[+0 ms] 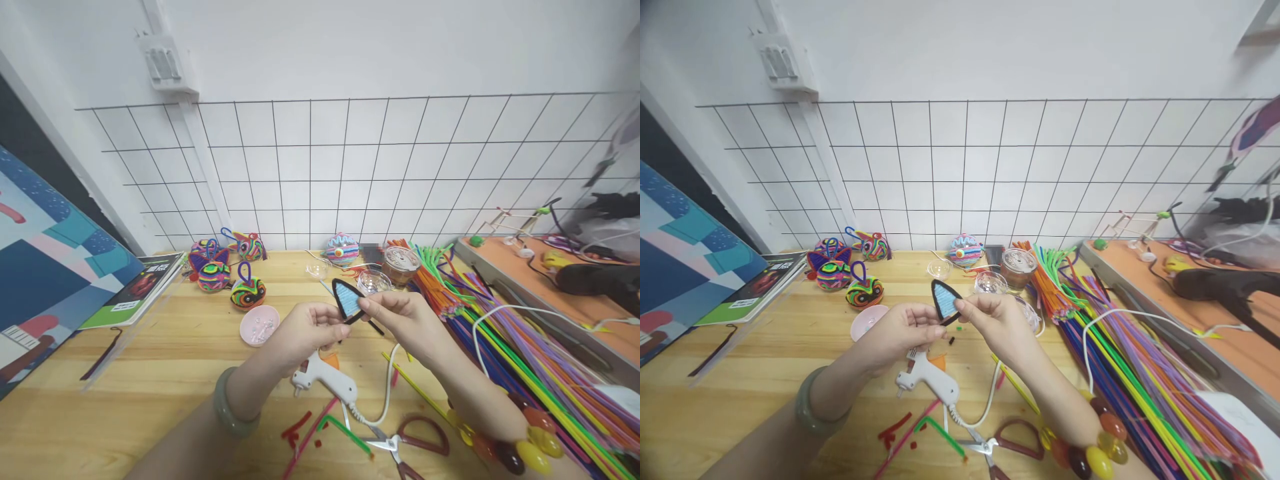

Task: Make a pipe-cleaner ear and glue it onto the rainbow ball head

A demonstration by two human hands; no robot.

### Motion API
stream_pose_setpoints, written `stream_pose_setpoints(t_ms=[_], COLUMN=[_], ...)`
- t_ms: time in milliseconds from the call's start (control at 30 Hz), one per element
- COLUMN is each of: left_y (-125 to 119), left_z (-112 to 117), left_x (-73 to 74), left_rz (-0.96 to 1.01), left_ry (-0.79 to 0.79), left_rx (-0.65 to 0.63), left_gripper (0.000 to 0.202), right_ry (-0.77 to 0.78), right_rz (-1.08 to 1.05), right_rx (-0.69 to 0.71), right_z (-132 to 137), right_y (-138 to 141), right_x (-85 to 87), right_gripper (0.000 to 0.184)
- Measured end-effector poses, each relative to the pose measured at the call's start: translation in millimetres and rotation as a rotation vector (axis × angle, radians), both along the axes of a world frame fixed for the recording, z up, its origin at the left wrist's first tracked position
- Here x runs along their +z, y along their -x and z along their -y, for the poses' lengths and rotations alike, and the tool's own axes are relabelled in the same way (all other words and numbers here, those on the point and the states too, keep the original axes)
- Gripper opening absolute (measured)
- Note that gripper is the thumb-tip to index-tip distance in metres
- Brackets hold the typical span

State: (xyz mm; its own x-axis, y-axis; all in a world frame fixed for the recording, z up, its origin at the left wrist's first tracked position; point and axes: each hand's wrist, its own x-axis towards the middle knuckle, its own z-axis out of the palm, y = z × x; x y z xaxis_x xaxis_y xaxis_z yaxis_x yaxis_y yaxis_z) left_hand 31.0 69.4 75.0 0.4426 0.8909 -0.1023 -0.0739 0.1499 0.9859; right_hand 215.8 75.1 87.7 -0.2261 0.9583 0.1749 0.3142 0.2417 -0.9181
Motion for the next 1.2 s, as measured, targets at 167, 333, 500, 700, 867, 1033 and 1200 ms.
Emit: stream_pose_setpoints(t_ms=[167, 333, 500, 700, 867, 1033, 1200], left_y=[0.7, 6.0, 8.3, 7.1, 7.8, 8.3, 7.4], left_z=[-3.3, -4.6, -3.2, -2.6, -4.0, -3.1, -1.9], left_x=[-1.5, -0.7, 1.7, 2.4, -1.9, -1.7, 3.5], left_rz=[-0.030, -0.091, -0.185, -0.231, -0.241, -0.292, -0.314], left_ry=[-0.071, -0.079, -0.140, -0.148, -0.159, -0.202, -0.289], left_rx=[0.054, 0.064, 0.066, 0.053, 0.063, 0.049, 0.077], left_gripper=[0.031, 0.034, 0.032, 0.031, 0.029, 0.029, 0.025], right_ry=[-0.042, -0.078, -0.086, -0.082, -0.079, -0.081, -0.067], right_rz=[0.047, 0.101, 0.127, 0.124, 0.139, 0.163, 0.161], right_rx=[-0.006, 0.016, 0.021, 0.020, 0.044, 0.066, 0.086], right_z=[-0.9, -0.4, 0.7, 1.7, 1.8, 2.0, 0.6], right_y=[-1.7, -3.5, -3.8, -2.3, -3.0, -4.7, -6.0], right_x=[-0.8, 1.4, 3.2, 4.1, 5.0, 5.3, 5.0], right_gripper=[0.034, 0.035, 0.034, 0.034, 0.035, 0.036, 0.037])
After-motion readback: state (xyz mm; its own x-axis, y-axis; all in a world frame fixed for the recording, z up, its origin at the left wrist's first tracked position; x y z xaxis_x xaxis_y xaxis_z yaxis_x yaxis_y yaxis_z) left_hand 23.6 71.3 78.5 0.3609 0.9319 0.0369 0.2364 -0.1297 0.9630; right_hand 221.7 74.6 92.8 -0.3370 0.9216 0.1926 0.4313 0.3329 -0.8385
